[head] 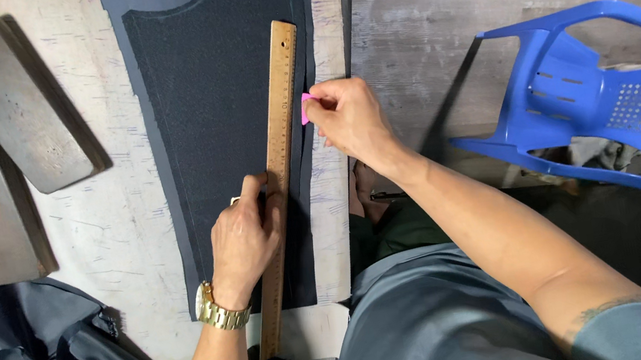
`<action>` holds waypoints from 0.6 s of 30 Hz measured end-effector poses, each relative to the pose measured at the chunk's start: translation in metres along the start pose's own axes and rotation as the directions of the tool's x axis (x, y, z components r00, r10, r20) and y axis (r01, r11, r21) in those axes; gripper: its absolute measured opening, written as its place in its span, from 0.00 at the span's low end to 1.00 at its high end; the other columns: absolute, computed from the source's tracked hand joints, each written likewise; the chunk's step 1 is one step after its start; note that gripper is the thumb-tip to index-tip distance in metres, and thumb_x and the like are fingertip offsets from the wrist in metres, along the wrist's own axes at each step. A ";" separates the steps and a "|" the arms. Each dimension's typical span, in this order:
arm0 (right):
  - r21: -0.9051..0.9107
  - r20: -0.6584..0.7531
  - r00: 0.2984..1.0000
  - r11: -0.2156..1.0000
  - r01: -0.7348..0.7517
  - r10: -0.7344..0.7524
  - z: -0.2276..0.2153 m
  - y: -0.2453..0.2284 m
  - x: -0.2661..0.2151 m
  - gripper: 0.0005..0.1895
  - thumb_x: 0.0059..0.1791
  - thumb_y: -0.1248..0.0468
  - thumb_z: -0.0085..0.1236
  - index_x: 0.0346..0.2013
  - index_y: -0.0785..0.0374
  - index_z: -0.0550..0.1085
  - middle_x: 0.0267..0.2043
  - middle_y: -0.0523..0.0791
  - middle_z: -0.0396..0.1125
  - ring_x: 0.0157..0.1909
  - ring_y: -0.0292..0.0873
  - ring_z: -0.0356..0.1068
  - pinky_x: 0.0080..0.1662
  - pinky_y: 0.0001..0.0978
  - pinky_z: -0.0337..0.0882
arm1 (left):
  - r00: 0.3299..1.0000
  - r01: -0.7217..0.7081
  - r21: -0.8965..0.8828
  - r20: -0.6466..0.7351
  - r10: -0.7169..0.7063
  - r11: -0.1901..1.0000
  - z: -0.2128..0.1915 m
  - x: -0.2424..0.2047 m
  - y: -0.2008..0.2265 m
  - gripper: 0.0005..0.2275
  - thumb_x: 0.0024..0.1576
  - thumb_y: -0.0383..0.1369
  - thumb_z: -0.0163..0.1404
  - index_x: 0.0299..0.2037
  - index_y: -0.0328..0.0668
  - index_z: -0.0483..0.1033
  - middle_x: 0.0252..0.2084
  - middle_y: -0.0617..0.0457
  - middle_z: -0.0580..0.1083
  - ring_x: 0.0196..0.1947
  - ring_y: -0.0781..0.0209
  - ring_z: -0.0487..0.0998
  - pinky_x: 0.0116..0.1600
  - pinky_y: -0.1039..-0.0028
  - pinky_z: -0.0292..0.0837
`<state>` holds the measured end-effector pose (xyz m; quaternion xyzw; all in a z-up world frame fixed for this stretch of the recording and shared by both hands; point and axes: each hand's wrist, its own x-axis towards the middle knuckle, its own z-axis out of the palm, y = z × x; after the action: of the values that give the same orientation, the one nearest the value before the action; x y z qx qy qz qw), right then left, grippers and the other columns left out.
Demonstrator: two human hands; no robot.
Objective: The person uses a pink chalk to mark fabric along a wooden ruler, aligns fabric pieces, and irons them using a steam iron and a wooden block.
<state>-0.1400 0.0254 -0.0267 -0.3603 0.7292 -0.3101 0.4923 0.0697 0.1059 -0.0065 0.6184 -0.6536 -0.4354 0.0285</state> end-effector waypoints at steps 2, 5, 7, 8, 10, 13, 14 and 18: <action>-0.003 0.007 1.000 1.000 0.030 -0.030 -0.001 0.007 0.002 0.08 0.46 0.69 0.60 0.38 0.69 0.81 0.24 0.53 0.73 0.18 0.40 0.72 0.17 0.27 0.76 | 0.999 0.022 0.005 0.038 -0.023 1.000 0.001 -0.008 -0.005 0.13 0.61 0.36 0.48 0.55 0.53 0.66 0.31 0.38 0.79 0.37 0.30 0.81 0.41 0.43 0.74; -0.038 0.003 1.000 0.999 0.025 -0.025 0.000 -0.002 -0.002 0.08 0.45 0.68 0.59 0.36 0.66 0.82 0.23 0.52 0.74 0.17 0.41 0.72 0.16 0.26 0.77 | 0.999 0.034 0.012 0.037 -0.034 0.999 0.004 -0.018 -0.011 0.13 0.61 0.37 0.48 0.56 0.54 0.66 0.31 0.38 0.79 0.37 0.31 0.81 0.41 0.44 0.74; -0.029 -0.003 1.000 0.999 0.029 -0.029 0.002 0.003 0.000 0.08 0.45 0.68 0.59 0.37 0.67 0.81 0.24 0.53 0.74 0.17 0.40 0.72 0.17 0.26 0.77 | 0.999 0.028 0.012 0.037 -0.029 1.000 0.007 -0.021 -0.015 0.13 0.61 0.37 0.48 0.56 0.53 0.66 0.31 0.38 0.79 0.37 0.31 0.81 0.41 0.44 0.74; -0.020 -0.005 0.999 0.999 0.035 -0.035 0.003 0.005 0.001 0.09 0.45 0.68 0.59 0.37 0.68 0.81 0.25 0.53 0.74 0.17 0.40 0.72 0.17 0.26 0.77 | 0.999 0.024 0.013 0.034 -0.024 1.000 0.008 -0.022 -0.016 0.13 0.62 0.37 0.48 0.56 0.53 0.66 0.31 0.38 0.79 0.37 0.30 0.81 0.41 0.44 0.74; -0.024 -0.010 0.999 0.999 0.045 -0.045 0.002 0.001 -0.001 0.08 0.45 0.69 0.59 0.37 0.68 0.81 0.24 0.53 0.74 0.17 0.39 0.72 0.17 0.25 0.77 | 0.999 0.022 0.008 0.032 -0.023 1.000 0.008 -0.025 -0.014 0.13 0.62 0.37 0.48 0.56 0.52 0.66 0.31 0.37 0.79 0.37 0.30 0.81 0.41 0.43 0.74; -0.024 -0.014 0.998 0.998 0.056 -0.056 0.003 0.004 0.001 0.09 0.45 0.69 0.59 0.37 0.69 0.81 0.24 0.53 0.74 0.17 0.39 0.72 0.16 0.24 0.77 | 1.000 0.015 -0.001 0.022 -0.015 1.000 0.007 -0.027 -0.011 0.13 0.62 0.37 0.49 0.55 0.50 0.67 0.31 0.35 0.79 0.37 0.29 0.81 0.41 0.43 0.74; -0.020 -0.015 0.998 0.998 0.057 -0.058 0.004 0.007 0.003 0.09 0.45 0.69 0.59 0.38 0.70 0.80 0.25 0.53 0.74 0.17 0.39 0.72 0.17 0.24 0.77 | 1.000 0.007 -0.005 0.016 -0.007 1.000 0.008 -0.028 -0.010 0.12 0.62 0.36 0.49 0.54 0.49 0.67 0.30 0.35 0.78 0.36 0.28 0.81 0.40 0.43 0.74; -0.011 -0.026 0.998 0.999 0.050 -0.050 0.005 0.010 0.004 0.09 0.44 0.69 0.59 0.37 0.68 0.81 0.23 0.52 0.74 0.17 0.38 0.71 0.17 0.23 0.77 | 1.000 0.011 0.005 0.003 -0.011 1.000 0.011 -0.030 -0.011 0.12 0.62 0.37 0.49 0.55 0.51 0.67 0.28 0.37 0.78 0.35 0.29 0.81 0.40 0.44 0.74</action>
<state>-0.1386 0.0275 -0.0383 -0.3768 0.7278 -0.3233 0.4731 0.0793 0.1383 -0.0052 0.6214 -0.6513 -0.4349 0.0234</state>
